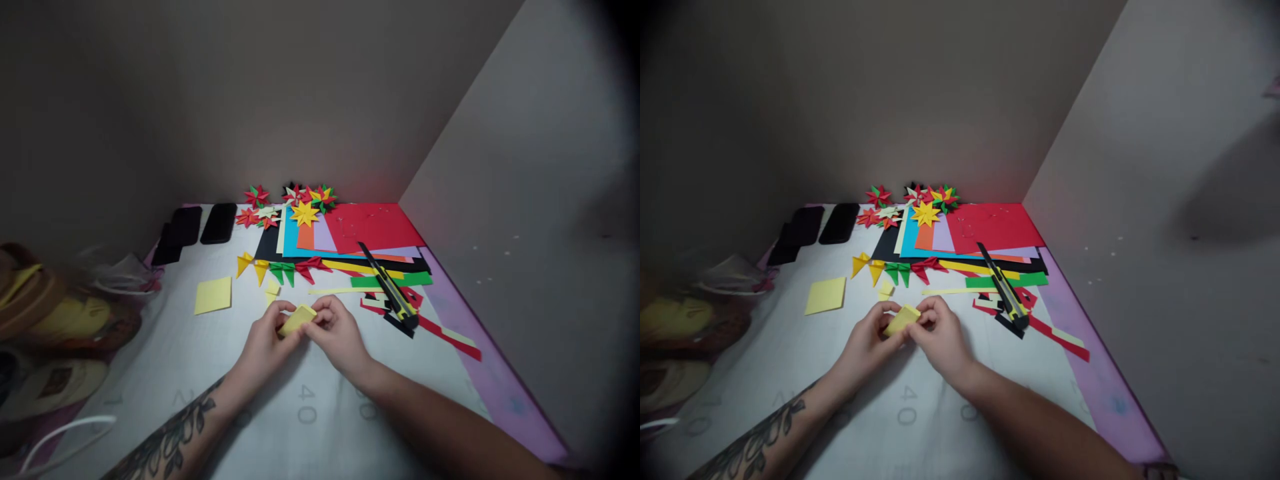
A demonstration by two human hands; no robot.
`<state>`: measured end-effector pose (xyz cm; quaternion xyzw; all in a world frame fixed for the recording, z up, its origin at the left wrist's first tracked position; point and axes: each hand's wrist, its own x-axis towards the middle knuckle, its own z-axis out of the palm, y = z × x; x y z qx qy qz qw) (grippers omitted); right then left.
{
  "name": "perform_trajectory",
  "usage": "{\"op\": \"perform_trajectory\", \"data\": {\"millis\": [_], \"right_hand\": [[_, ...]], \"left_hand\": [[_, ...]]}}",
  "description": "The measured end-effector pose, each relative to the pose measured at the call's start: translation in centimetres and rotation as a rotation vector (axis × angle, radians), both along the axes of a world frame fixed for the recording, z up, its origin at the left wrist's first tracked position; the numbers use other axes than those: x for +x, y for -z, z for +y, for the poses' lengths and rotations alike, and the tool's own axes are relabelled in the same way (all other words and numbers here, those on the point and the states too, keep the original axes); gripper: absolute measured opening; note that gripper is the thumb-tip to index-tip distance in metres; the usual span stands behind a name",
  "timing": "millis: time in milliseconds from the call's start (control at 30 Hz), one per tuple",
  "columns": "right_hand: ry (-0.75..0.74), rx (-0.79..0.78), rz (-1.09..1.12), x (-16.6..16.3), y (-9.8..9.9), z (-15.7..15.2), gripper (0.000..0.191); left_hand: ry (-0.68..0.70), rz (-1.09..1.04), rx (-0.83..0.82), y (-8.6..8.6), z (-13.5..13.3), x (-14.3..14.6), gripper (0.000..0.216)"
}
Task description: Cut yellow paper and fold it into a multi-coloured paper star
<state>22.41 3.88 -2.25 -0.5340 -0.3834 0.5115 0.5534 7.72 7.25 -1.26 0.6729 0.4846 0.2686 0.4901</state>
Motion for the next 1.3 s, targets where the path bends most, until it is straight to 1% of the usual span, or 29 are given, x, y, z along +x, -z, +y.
{"op": "perform_trajectory", "data": {"millis": [100, 233, 267, 300, 333, 400, 433, 467, 533, 667, 733, 867, 967, 1133, 1233, 1300], "right_hand": [[0.067, 0.012, 0.054, 0.9, -0.7, 0.6, 0.028], [0.178, 0.065, 0.07, 2.2, -1.2, 1.3, 0.03], [0.176, 0.075, 0.061, 2.3, -1.2, 1.3, 0.03], [0.14, 0.077, 0.047, 2.2, -1.1, 1.2, 0.031], [0.073, 0.07, 0.022, 2.0, -0.9, 1.0, 0.03], [-0.071, 0.053, -0.077, 1.4, -0.6, 0.6, 0.02], [-0.107, 0.054, -0.145, 1.1, -0.5, 0.4, 0.013], [-0.119, 0.059, -0.203, 0.9, -0.5, 0.3, 0.013], [-0.078, 0.069, -0.254, 0.9, -0.6, 0.3, 0.022], [0.043, 0.042, -0.159, 1.9, -0.8, 0.9, 0.025], [0.07, 0.037, -0.143, 2.3, -0.7, 1.1, 0.027], [0.018, 0.013, -0.168, 2.0, -0.6, 0.9, 0.027], [-0.009, 0.009, -0.192, 1.2, -0.6, 0.6, 0.027], [-0.054, -0.036, -0.119, 0.1, -0.1, 0.1, 0.018], [-0.036, -0.064, -0.181, -0.1, 0.2, -0.1, 0.019], [-0.017, -0.055, -0.2, 0.1, 0.0, -0.1, 0.021]], "left_hand": [[0.002, -0.016, -0.034, -0.3, 0.1, -0.1, 0.029], [-0.056, -0.038, -0.059, -0.3, 0.3, -0.2, 0.029], [-0.073, -0.043, -0.06, -0.3, 0.3, -0.3, 0.029], [-0.082, -0.053, -0.062, -0.2, 0.4, -0.3, 0.029], [-0.081, -0.068, -0.064, -0.2, 0.3, -0.3, 0.03], [-0.063, -0.097, -0.061, -0.1, 0.3, -0.2, 0.031], [-0.05, -0.107, -0.061, -0.1, 0.2, -0.2, 0.03], [-0.034, -0.114, -0.066, -0.1, 0.1, -0.2, 0.03], [-0.018, -0.126, -0.081, 0.0, 0.0, -0.2, 0.028], [0.012, -0.166, -0.1, 0.3, 0.0, -0.3, 0.026], [0.017, -0.161, -0.069, 0.5, -0.1, -0.4, 0.03], [-0.031, -0.145, 0.022, 0.6, -0.2, -0.3, 0.048], [-0.035, -0.132, -0.026, 0.7, -0.3, -0.2, 0.043], [-0.072, -0.193, -0.098, 0.8, -0.3, 0.0, 0.037], [-0.076, -0.238, -0.139, 0.7, -0.3, 0.1, 0.036], [-0.075, -0.248, -0.166, 0.5, -0.4, 0.1, 0.036]]}}
